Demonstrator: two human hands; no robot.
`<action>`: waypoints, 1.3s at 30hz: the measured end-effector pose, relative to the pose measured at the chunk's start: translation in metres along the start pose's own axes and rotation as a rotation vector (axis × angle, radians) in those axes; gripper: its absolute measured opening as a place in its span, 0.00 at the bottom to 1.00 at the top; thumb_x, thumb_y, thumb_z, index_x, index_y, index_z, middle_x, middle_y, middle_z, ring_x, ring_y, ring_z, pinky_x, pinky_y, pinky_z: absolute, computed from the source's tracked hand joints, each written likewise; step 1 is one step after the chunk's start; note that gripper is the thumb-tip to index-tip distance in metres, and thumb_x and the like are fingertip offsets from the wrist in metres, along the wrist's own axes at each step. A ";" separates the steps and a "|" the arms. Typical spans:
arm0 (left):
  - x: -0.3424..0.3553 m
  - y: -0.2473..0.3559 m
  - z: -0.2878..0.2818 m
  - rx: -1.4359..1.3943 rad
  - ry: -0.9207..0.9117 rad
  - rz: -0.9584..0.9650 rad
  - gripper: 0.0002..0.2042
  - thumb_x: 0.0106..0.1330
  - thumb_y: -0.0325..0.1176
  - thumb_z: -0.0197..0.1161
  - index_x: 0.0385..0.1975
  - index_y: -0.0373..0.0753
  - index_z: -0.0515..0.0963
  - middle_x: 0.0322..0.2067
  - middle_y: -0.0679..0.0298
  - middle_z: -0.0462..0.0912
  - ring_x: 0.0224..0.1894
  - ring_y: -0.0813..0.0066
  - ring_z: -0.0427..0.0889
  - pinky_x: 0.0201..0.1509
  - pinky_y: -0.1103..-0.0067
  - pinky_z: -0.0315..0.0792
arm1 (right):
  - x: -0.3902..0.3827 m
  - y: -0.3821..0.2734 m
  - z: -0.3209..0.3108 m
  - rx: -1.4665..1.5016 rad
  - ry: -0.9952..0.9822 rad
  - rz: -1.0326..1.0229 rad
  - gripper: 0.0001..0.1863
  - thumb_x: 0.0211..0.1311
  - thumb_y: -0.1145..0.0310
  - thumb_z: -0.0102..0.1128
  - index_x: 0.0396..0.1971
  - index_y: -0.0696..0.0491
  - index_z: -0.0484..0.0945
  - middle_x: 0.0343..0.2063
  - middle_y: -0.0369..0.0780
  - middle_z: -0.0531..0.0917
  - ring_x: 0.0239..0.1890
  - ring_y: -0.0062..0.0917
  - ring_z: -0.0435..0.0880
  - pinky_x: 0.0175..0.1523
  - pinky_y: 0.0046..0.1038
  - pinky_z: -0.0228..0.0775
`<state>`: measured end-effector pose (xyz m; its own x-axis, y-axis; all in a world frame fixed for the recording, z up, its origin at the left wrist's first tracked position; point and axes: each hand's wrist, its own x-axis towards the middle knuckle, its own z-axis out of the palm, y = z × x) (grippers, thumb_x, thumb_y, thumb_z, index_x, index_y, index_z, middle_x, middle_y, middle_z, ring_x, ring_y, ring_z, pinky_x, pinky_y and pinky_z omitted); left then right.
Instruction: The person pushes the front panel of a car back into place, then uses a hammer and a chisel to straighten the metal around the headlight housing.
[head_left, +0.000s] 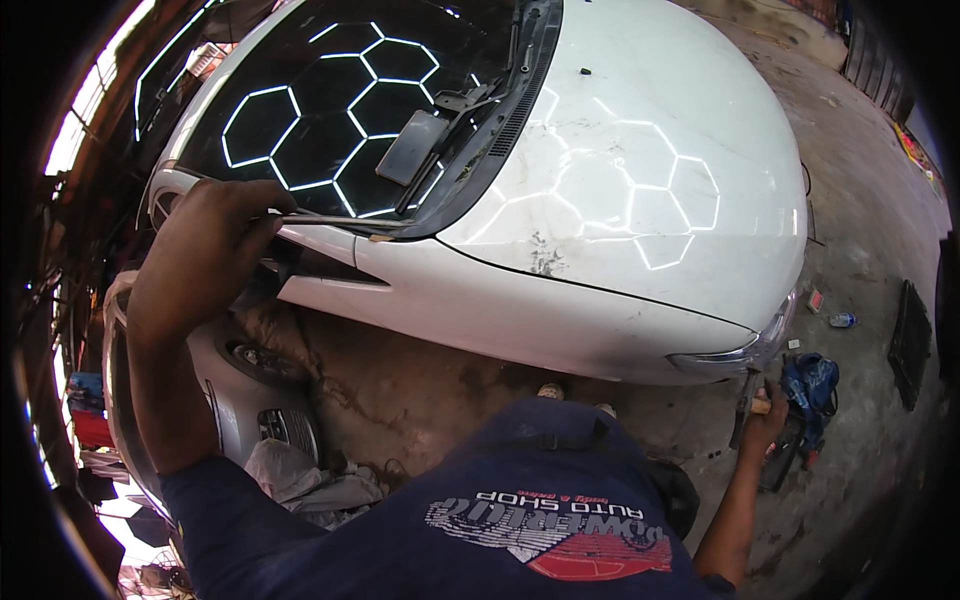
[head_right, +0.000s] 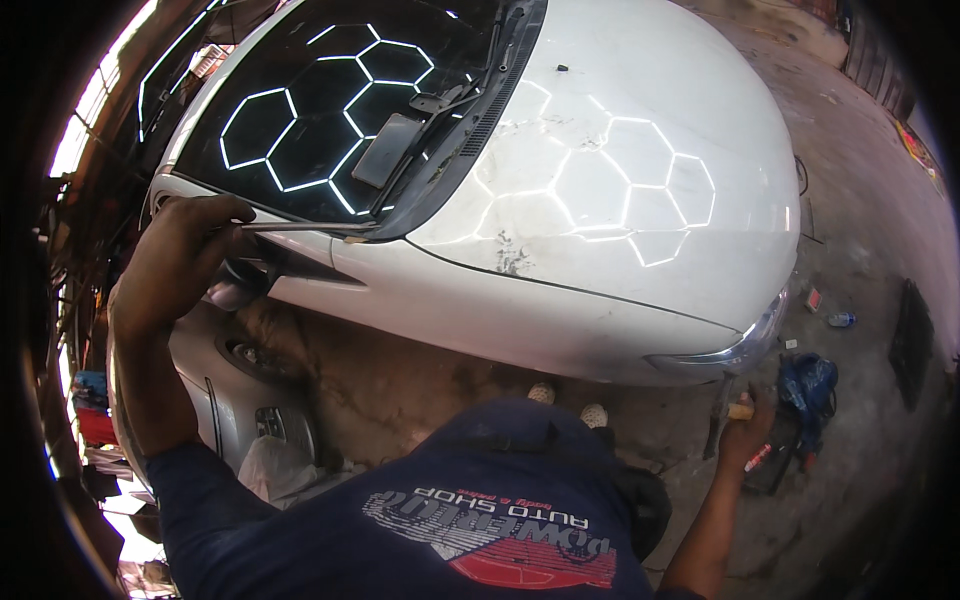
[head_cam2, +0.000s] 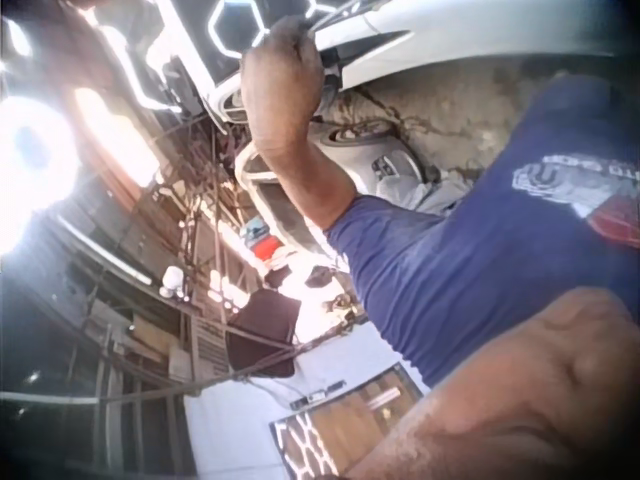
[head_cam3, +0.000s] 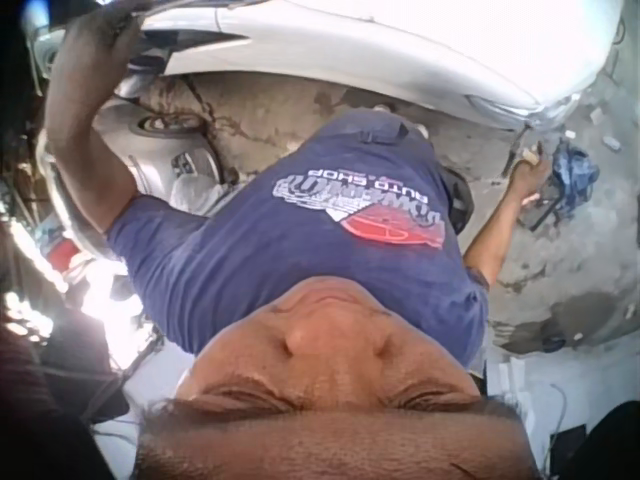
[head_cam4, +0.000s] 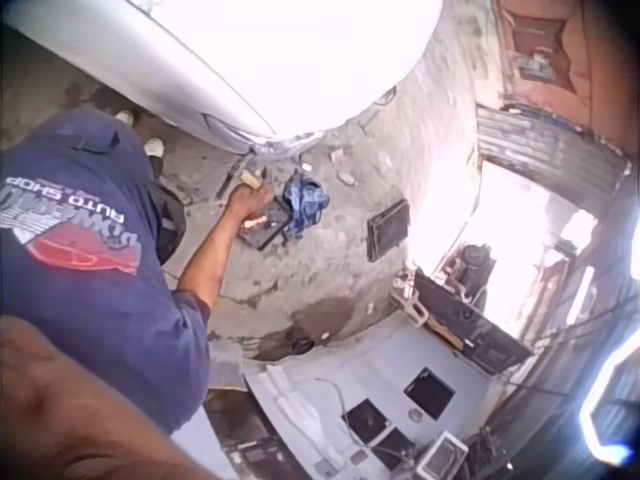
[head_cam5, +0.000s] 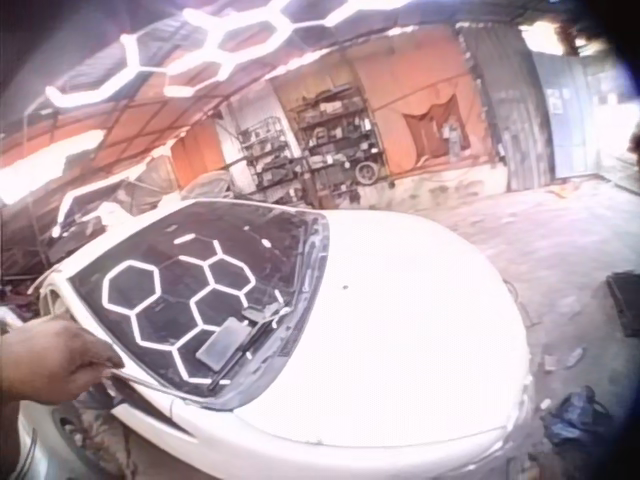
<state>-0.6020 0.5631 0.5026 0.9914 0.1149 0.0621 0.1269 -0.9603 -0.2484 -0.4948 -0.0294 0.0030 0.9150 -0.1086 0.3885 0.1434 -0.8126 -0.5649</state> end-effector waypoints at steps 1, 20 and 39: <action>0.002 0.000 0.002 -0.036 -0.013 -0.004 0.11 0.63 0.29 0.63 0.42 0.30 0.83 0.35 0.47 0.86 0.39 0.52 0.88 0.47 0.66 0.77 | 0.005 -0.002 -0.001 0.027 -0.019 0.003 0.14 0.70 0.70 0.62 0.53 0.55 0.81 0.49 0.46 0.84 0.55 0.42 0.80 0.60 0.40 0.69; 0.029 -0.006 0.055 -0.595 0.098 -0.027 0.06 0.65 0.28 0.68 0.32 0.32 0.80 0.21 0.68 0.78 0.26 0.87 0.73 0.29 0.82 0.65 | -0.004 -0.154 -0.009 0.251 -0.458 -0.030 0.17 0.70 0.65 0.60 0.56 0.54 0.78 0.24 0.36 0.79 0.23 0.21 0.77 0.32 0.27 0.71; -0.018 -0.048 0.132 -0.608 0.339 0.037 0.05 0.61 0.26 0.69 0.31 0.32 0.81 0.26 0.60 0.84 0.27 0.72 0.82 0.35 0.77 0.72 | 0.008 -0.325 0.069 0.211 -0.449 -0.416 0.12 0.71 0.66 0.56 0.45 0.58 0.70 0.31 0.53 0.85 0.33 0.53 0.85 0.38 0.51 0.76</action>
<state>-0.6220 0.6402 0.3854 0.9178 0.0885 0.3871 -0.0453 -0.9452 0.3234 -0.5083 0.2734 0.1395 0.8290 0.4783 0.2898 0.5494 -0.5998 -0.5817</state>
